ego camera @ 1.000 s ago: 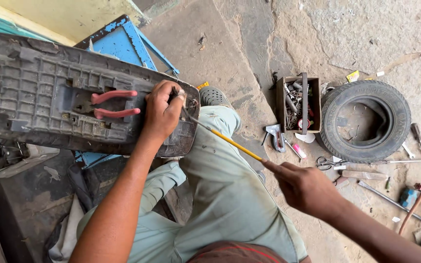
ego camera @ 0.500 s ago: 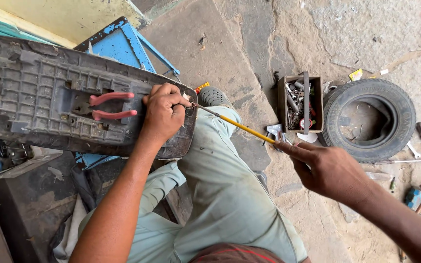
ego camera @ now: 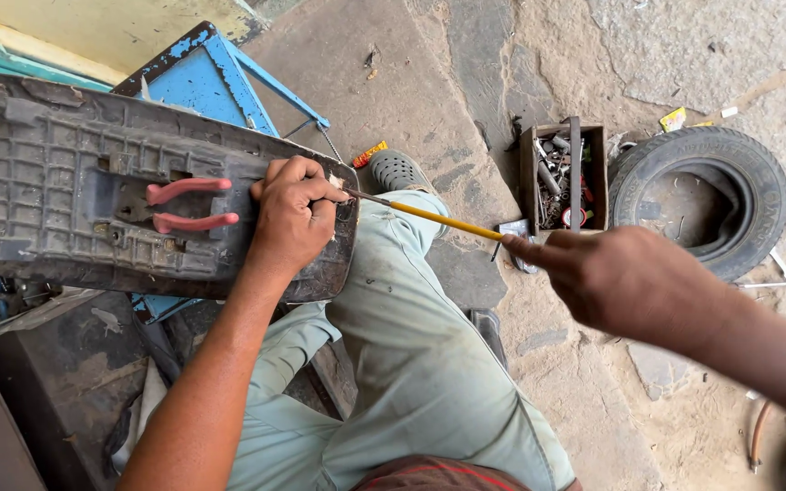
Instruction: The recorder is seen repairing the underside of a bicycle seat using tools like a screwdriver and pliers.
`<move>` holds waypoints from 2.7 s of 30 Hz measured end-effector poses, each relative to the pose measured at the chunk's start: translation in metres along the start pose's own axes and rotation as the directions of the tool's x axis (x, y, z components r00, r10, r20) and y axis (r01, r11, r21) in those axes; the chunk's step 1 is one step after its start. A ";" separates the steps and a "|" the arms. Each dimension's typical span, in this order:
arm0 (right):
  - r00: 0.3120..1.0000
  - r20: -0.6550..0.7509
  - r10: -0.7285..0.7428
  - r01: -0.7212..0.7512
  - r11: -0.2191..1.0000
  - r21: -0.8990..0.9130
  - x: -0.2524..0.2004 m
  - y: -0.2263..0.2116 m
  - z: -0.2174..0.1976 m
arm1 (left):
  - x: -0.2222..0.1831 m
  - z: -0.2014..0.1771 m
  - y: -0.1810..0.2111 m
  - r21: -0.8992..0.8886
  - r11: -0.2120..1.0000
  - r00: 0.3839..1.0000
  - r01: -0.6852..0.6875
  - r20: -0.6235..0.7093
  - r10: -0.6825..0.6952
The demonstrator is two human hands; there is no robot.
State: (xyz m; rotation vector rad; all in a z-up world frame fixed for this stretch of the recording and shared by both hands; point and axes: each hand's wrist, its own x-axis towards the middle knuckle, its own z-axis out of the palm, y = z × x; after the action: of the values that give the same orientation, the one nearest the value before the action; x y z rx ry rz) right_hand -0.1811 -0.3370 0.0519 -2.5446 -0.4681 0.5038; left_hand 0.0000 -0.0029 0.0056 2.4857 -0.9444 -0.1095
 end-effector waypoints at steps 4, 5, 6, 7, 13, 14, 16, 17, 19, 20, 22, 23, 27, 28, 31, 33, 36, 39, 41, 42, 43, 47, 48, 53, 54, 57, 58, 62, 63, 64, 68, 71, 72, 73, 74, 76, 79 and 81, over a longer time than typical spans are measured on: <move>0.974 0.157 0.161 -0.212 0.891 0.402 0.011 0.034 0.005 | -0.002 0.002 0.001 -0.018 1.000 1.000 0.019 0.002 -0.019; 0.974 0.158 0.159 -0.211 0.892 0.399 0.010 0.036 0.010 | -0.001 0.003 -0.001 -0.019 1.000 1.000 0.022 -0.001 -0.022; 0.973 0.151 0.173 -0.221 0.880 0.420 0.008 0.039 0.016 | -0.001 0.003 -0.002 -0.016 0.999 1.000 0.031 -0.002 -0.031; 0.973 0.145 0.180 -0.227 0.869 0.441 0.008 0.042 0.021 | -0.002 0.003 -0.004 -0.011 0.999 0.999 0.045 -0.006 -0.045; 0.963 -0.221 0.157 -0.069 0.930 0.360 -0.021 -0.002 0.029 | 0.007 -0.013 0.017 -0.059 0.998 0.999 0.037 0.025 -0.035; 0.962 -0.222 0.160 -0.073 0.932 0.355 -0.023 -0.002 0.030 | 0.008 -0.012 0.018 -0.064 0.997 0.999 0.033 0.022 -0.032; 0.957 -0.219 0.188 -0.111 0.940 0.323 -0.029 -0.005 0.035 | 0.005 -0.011 0.020 -0.023 1.000 1.000 -0.001 0.031 0.002; 0.956 -0.221 0.190 -0.113 0.940 0.323 -0.030 -0.002 0.036 | 0.004 -0.007 0.016 -0.023 1.000 1.000 -0.004 0.031 0.005; 0.971 -0.182 0.157 -0.097 0.948 0.302 -0.030 0.003 0.036 | 0.001 -0.001 0.006 0.032 0.999 0.999 0.033 0.031 -0.034; 0.971 -0.182 0.153 -0.093 0.949 0.302 -0.027 0.002 0.030 | 0.000 -0.001 0.004 0.034 0.999 0.999 0.035 0.030 -0.036; 0.971 0.001 0.237 -0.234 0.957 0.170 -0.022 0.001 0.018 | -0.001 0.000 0.002 -0.011 1.000 1.000 0.025 0.000 -0.025; 0.972 0.001 0.236 -0.233 0.958 0.165 -0.022 -0.005 0.011 | 0.000 0.000 0.001 -0.013 1.000 1.000 0.026 -0.005 -0.026; 0.975 -0.089 0.205 -0.193 0.973 0.124 -0.020 -0.029 0.006 | 0.000 0.001 -0.003 -0.102 0.992 0.997 0.077 0.017 -0.075; 0.969 -0.124 0.214 -0.193 0.968 0.163 -0.020 -0.036 0.008 | 0.001 0.002 -0.004 -0.141 0.985 0.995 0.101 0.024 -0.098; 0.936 -0.182 0.301 -0.210 0.894 0.396 -0.029 -0.040 0.049 | 0.002 -0.003 -0.002 -0.155 0.981 0.993 0.118 0.039 -0.113; 0.899 -0.020 0.438 -0.372 0.786 0.494 -0.029 -0.051 0.060 | 0.003 -0.005 0.000 -0.133 0.989 0.997 0.071 0.037 -0.067; 0.875 -0.024 0.483 -0.437 0.811 0.389 -0.032 -0.074 0.073 | 0.003 -0.006 -0.002 -0.057 0.998 0.997 0.021 0.075 -0.016; 0.905 -0.228 0.359 -0.315 0.926 0.208 -0.035 -0.092 0.082 | -0.004 0.004 -0.009 0.012 1.000 0.994 -0.011 0.113 0.009; 0.900 -0.295 0.320 -0.259 0.938 0.228 -0.030 -0.086 0.092 | -0.001 0.007 -0.014 0.058 0.997 0.995 -0.040 0.091 0.035; 0.883 -0.151 0.445 -0.327 0.813 0.481 -0.028 -0.077 0.103 | -0.001 0.008 -0.015 0.041 0.999 0.996 -0.034 0.084 0.030; 0.856 0.025 0.516 -0.392 0.618 0.681 -0.026 -0.067 0.113 | -0.001 0.009 -0.017 0.022 0.999 0.997 -0.026 0.074 0.024; 0.923 -0.085 0.374 -0.301 0.844 0.444 -0.023 -0.059 0.059 | -0.006 0.008 -0.019 0.003 0.998 0.989 0.069 0.134 -0.069; 0.897 0.061 0.438 -0.432 0.835 0.342 -0.014 -0.072 0.024 | -0.010 0.012 -0.021 -0.029 0.999 0.995 0.032 0.091 -0.029; 0.974 -0.047 0.223 -0.216 0.969 0.116 -0.015 -0.064 -0.003 | -0.005 0.014 -0.022 -0.097 0.995 0.999 -0.022 -0.034 0.019; 0.984 -0.005 0.179 -0.179 0.983 0.042 -0.015 -0.059 -0.003 | -0.004 0.014 -0.022 -0.117 0.993 0.998 -0.019 -0.060 0.012; 0.984 0.136 0.115 -0.106 0.992 -0.072 0.001 -0.060 -0.038 | -0.008 0.011 -0.022 -0.132 0.991 0.996 -0.002 -0.083 -0.009; 0.968 0.221 0.118 -0.092 0.988 -0.122 0.007 -0.061 -0.056 | -0.007 0.013 -0.020 -0.140 0.990 0.997 -0.008 -0.083 -0.004; 0.789 0.438 0.430 -0.383 0.903 -0.197 0.031 -0.078 -0.083 | -0.006 0.018 -0.023 -0.173 0.985 0.995 -0.026 -0.101 0.009; 0.887 0.365 0.282 -0.254 0.959 -0.125 0.027 -0.068 -0.069 | -0.004 0.018 -0.024 -0.214 0.977 0.994 -0.020 -0.108 -0.003; 0.953 0.276 0.125 -0.111 0.992 -0.065 0.022 -0.058 -0.057 | -0.003 0.016 -0.024 -0.255 0.967 0.993 -0.015 -0.114 -0.015; 0.918 0.261 0.300 -0.320 0.947 0.037 0.009 -0.042 0.022 | 0.001 0.015 -0.024 -0.231 0.973 0.991 -0.011 -0.130 -0.019; 0.981 -0.140 0.134 -0.070 0.918 0.389 0.005 -0.018 0.108 | 0.003 0.015 -0.027 -0.233 0.972 0.992 -0.015 -0.128 -0.016; 0.976 -0.171 0.136 -0.030 0.858 0.512 0.007 -0.017 0.128 | 0.002 0.015 -0.028 -0.217 0.976 0.991 -0.014 -0.137 -0.016; 0.970 -0.194 0.149 0.004 0.782 0.624 0.005 -0.017 0.148 | 0.001 0.017 -0.027 -0.211 0.977 0.990 -0.011 -0.141 -0.019; 0.969 -0.192 0.153 0.001 0.780 0.626 0.010 -0.016 0.161 | -0.001 0.018 -0.026 -0.214 0.977 0.990 -0.011 -0.137 -0.019; 0.962 0.109 0.249 -0.162 0.204 0.965 0.015 -0.010 0.184 | -0.001 0.022 -0.021 -0.229 0.974 0.986 0.001 -0.163 -0.040; 0.925 0.240 0.294 -0.293 0.150 0.944 0.003 -0.016 0.169 | 0.000 0.021 -0.019 -0.154 0.988 0.977 -0.007 -0.211 -0.026; 0.934 0.138 0.329 -0.261 0.368 0.893 -0.015 -0.027 0.145 | 0.000 0.019 -0.018 -0.139 0.990 0.980 0.038 -0.188 -0.064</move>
State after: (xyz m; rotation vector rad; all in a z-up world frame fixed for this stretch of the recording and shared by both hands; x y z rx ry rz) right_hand -0.2629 -0.2625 -0.0472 -1.5181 0.2953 0.5829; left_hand 0.0068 0.0010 -0.0200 2.3469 -0.7674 0.0478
